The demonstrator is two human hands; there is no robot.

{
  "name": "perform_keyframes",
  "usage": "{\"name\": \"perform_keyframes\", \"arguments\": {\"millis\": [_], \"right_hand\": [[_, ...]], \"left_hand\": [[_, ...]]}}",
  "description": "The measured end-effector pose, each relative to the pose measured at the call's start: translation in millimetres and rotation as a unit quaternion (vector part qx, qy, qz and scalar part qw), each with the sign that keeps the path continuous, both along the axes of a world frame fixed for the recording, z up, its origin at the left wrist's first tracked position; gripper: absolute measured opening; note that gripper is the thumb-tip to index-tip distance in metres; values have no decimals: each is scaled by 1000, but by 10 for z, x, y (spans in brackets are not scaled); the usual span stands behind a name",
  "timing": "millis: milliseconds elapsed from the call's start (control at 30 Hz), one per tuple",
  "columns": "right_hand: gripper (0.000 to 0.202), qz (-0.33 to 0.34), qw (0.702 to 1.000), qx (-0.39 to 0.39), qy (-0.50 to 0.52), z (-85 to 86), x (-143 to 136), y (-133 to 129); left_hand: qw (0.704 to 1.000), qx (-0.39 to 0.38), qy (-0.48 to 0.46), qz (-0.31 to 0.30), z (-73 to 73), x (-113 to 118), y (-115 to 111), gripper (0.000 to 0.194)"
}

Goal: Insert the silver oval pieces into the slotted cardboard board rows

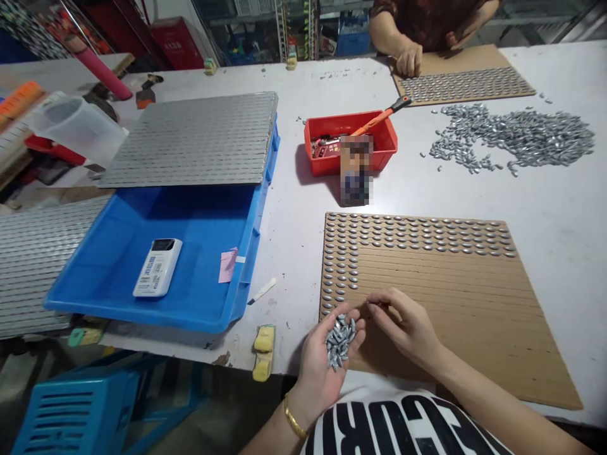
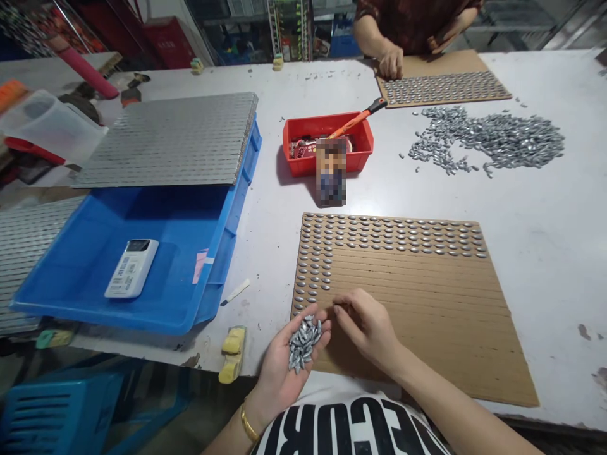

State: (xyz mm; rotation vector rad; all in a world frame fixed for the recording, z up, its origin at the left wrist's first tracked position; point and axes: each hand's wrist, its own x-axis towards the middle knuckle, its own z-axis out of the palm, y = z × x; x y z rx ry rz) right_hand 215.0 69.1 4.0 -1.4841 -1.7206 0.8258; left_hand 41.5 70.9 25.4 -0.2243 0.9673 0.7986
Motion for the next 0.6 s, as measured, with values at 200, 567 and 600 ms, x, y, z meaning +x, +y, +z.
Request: {"name": "perform_keyframes", "arguments": {"millis": [200, 567, 600], "right_hand": [[24, 48, 988, 113, -96, -298, -4, 139], [29, 74, 961, 140, -225, -429, -63, 150], [28, 74, 962, 135, -227, -419, -64, 154]], "left_hand": [[1000, -11, 14, 0, 35, -61, -27, 34], [1000, 3, -7, 12, -15, -73, -68, 35], [1000, 3, -9, 12, -15, -72, -68, 35]]}}
